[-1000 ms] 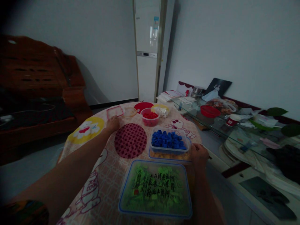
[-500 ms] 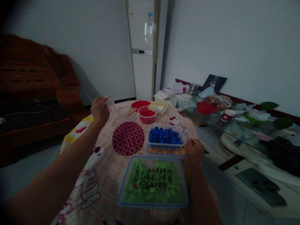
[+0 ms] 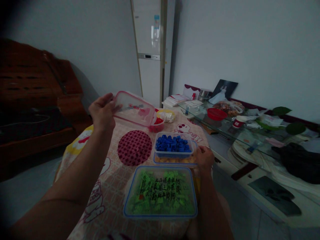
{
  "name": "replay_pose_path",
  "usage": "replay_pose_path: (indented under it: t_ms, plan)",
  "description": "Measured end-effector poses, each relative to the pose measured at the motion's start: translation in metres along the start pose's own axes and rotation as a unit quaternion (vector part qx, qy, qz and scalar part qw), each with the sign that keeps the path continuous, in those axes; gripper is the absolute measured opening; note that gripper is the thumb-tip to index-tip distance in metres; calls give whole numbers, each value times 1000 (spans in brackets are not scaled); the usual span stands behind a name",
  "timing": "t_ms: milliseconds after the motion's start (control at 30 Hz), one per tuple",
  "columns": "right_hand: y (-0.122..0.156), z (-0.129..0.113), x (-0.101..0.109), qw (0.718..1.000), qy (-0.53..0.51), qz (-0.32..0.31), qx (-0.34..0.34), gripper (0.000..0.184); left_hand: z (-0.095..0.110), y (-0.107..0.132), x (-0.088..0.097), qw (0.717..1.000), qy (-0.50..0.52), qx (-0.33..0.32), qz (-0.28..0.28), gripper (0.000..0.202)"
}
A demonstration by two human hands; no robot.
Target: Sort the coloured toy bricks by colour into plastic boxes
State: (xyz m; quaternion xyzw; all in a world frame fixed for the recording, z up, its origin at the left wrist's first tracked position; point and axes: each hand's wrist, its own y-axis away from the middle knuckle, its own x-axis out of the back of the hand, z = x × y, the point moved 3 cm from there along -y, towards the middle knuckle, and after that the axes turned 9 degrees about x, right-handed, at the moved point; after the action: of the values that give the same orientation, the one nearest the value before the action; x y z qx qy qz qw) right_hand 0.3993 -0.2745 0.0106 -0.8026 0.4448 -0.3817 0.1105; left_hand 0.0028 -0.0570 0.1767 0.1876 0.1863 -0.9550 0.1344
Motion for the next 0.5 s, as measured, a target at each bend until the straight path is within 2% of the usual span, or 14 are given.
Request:
replay_pose_path:
  t_ms: [133,267,400,500]
  plan:
    - [0,-5,0,999,-35,34,18,48,-14,18,-23,987,87,133,-9,29]
    - [3,-19,7,989,-113,82,59,49,-43,66,-52,958,116,256,-50,37]
    - [8,-38,10,959,-262,33,99,47,-68,117,-73,939,133,307,-75,42]
    - [12,-49,10,944,-308,-21,117,46,-79,141,-79,929,132,335,-82,45]
